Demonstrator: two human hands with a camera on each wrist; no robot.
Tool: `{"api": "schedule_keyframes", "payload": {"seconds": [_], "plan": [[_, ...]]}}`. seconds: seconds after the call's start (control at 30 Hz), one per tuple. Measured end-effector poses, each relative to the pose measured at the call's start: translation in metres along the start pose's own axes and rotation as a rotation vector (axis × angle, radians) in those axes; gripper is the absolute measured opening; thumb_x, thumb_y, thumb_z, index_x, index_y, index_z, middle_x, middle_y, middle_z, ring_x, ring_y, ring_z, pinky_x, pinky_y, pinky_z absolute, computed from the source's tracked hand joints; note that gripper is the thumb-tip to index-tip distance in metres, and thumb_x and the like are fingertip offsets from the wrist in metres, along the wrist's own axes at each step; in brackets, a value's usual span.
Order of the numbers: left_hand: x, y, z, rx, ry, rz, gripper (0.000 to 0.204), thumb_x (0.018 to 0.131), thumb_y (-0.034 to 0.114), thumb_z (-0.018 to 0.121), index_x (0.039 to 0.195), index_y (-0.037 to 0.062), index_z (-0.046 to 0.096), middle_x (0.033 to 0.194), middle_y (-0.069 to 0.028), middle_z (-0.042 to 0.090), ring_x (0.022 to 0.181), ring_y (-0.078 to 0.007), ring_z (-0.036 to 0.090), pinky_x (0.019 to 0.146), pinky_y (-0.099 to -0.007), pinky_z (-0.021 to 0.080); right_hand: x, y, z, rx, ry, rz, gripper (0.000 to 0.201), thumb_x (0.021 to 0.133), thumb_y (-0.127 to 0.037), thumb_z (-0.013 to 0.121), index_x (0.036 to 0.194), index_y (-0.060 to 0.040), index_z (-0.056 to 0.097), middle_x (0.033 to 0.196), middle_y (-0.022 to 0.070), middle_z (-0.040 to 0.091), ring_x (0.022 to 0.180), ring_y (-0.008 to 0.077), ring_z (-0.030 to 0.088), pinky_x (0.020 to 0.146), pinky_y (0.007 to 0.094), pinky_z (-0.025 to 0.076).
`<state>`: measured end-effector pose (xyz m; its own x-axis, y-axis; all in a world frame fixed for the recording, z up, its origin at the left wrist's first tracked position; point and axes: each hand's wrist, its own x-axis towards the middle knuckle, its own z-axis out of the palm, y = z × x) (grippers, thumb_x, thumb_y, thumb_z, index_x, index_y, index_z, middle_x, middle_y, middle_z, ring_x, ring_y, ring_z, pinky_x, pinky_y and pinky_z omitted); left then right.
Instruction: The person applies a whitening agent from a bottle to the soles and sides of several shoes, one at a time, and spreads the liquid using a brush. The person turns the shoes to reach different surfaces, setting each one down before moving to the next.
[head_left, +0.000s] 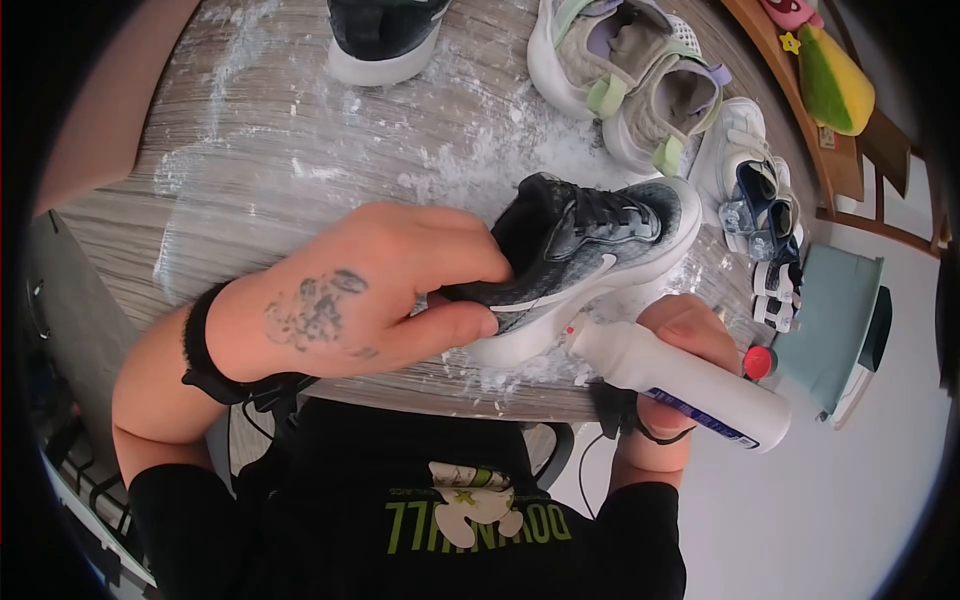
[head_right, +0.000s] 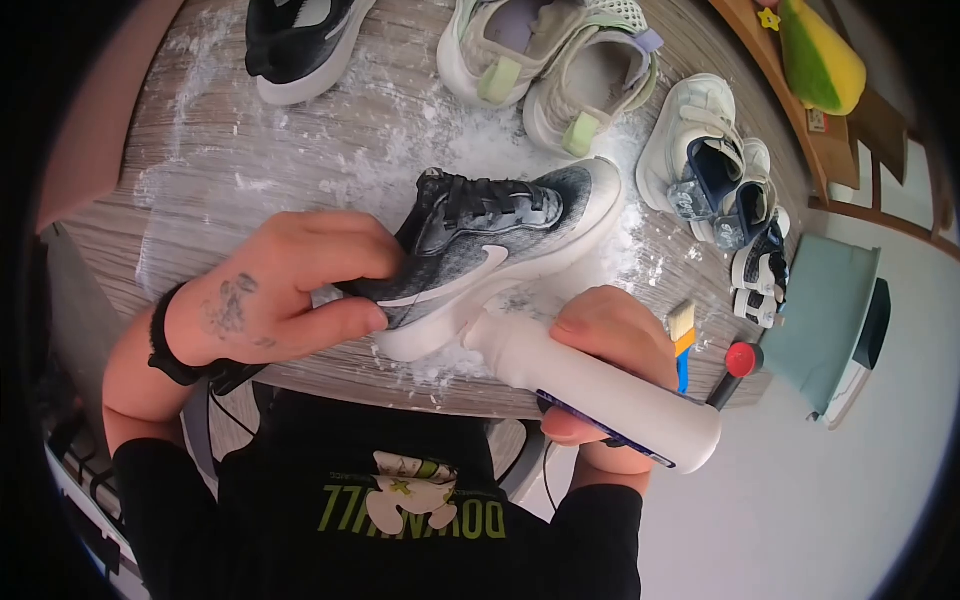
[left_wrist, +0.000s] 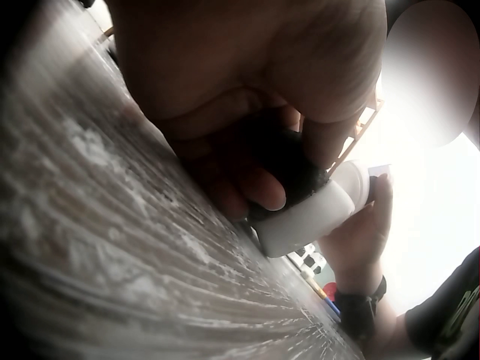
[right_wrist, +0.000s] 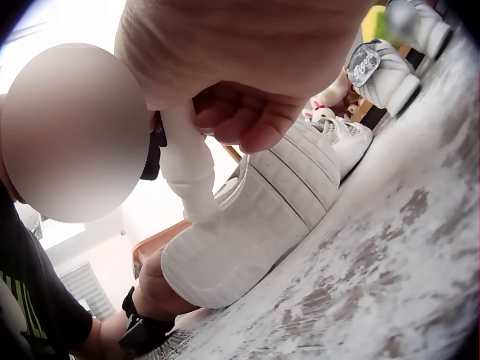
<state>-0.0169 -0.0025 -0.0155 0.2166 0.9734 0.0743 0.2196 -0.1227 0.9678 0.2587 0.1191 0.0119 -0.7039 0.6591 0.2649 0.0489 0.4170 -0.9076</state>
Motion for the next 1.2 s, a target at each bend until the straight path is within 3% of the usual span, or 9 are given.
{"api": "schedule_keyframes", "payload": {"seconds": [0.17, 0.27, 0.57, 0.67, 0.8, 1.2], "plan": [[-0.001, -0.001, 0.001, 0.001, -0.005, -0.006, 0.024, 0.083, 0.012, 0.073, 0.099, -0.0018, 0.062, 0.094, -0.0159, 0.062, 0.084, -0.0352, 0.061, 0.073, -0.0388, 0.049, 0.0, 0.003, 0.001, -0.001, -0.002, -0.01, 0.066, 0.072, -0.066, 0.076, 0.098, -0.0056, 0.069, 0.07, 0.0057, 0.061, 0.066, 0.0204, 0.06, 0.061, 0.0328, 0.046], [-0.001, -0.003, 0.002, -0.007, 0.016, 0.011, 0.024, 0.082, 0.011, 0.073, 0.099, -0.0018, 0.062, 0.094, -0.0159, 0.062, 0.083, -0.0355, 0.061, 0.072, -0.039, 0.049, 0.005, 0.01, 0.0, -0.04, -0.096, -0.155, 0.064, 0.087, -0.061, 0.067, 0.105, 0.0009, 0.06, 0.074, 0.0087, 0.057, 0.061, 0.0203, 0.056, 0.053, 0.0305, 0.044], [-0.002, -0.003, 0.001, 0.011, 0.01, 0.005, 0.024, 0.082, 0.01, 0.073, 0.1, -0.0016, 0.062, 0.095, -0.0164, 0.063, 0.082, -0.0358, 0.062, 0.071, -0.0388, 0.05, 0.004, 0.008, 0.003, -0.069, -0.074, -0.147, 0.065, 0.087, -0.062, 0.065, 0.104, 0.0004, 0.06, 0.075, 0.0079, 0.057, 0.06, 0.0196, 0.055, 0.054, 0.0306, 0.044], [-0.001, -0.002, 0.001, 0.008, 0.007, 0.0, 0.024, 0.082, 0.01, 0.073, 0.1, -0.0016, 0.062, 0.094, -0.0162, 0.063, 0.082, -0.0354, 0.062, 0.071, -0.0387, 0.05, 0.003, 0.006, 0.0, -0.08, -0.1, -0.163, 0.066, 0.087, -0.062, 0.066, 0.105, 0.0009, 0.06, 0.075, 0.0074, 0.057, 0.06, 0.0191, 0.055, 0.053, 0.0305, 0.044], [-0.001, -0.003, 0.001, 0.0, 0.011, 0.01, 0.024, 0.082, 0.01, 0.073, 0.1, -0.0015, 0.062, 0.094, -0.0159, 0.063, 0.082, -0.0349, 0.062, 0.071, -0.0386, 0.05, -0.002, -0.003, 0.008, 0.009, 0.021, -0.007, 0.067, 0.067, -0.068, 0.076, 0.095, -0.008, 0.069, 0.071, 0.0037, 0.061, 0.067, 0.0194, 0.059, 0.061, 0.0325, 0.045], [-0.001, -0.004, 0.003, 0.007, 0.028, 0.011, 0.022, 0.083, 0.011, 0.072, 0.097, -0.0011, 0.062, 0.093, -0.0153, 0.062, 0.08, -0.0342, 0.061, 0.069, -0.0379, 0.049, -0.001, -0.004, 0.009, -0.024, 0.01, 0.006, 0.061, 0.066, -0.063, 0.081, 0.095, -0.01, 0.07, 0.069, 0.0028, 0.061, 0.066, 0.0196, 0.06, 0.061, 0.0321, 0.046]]}}
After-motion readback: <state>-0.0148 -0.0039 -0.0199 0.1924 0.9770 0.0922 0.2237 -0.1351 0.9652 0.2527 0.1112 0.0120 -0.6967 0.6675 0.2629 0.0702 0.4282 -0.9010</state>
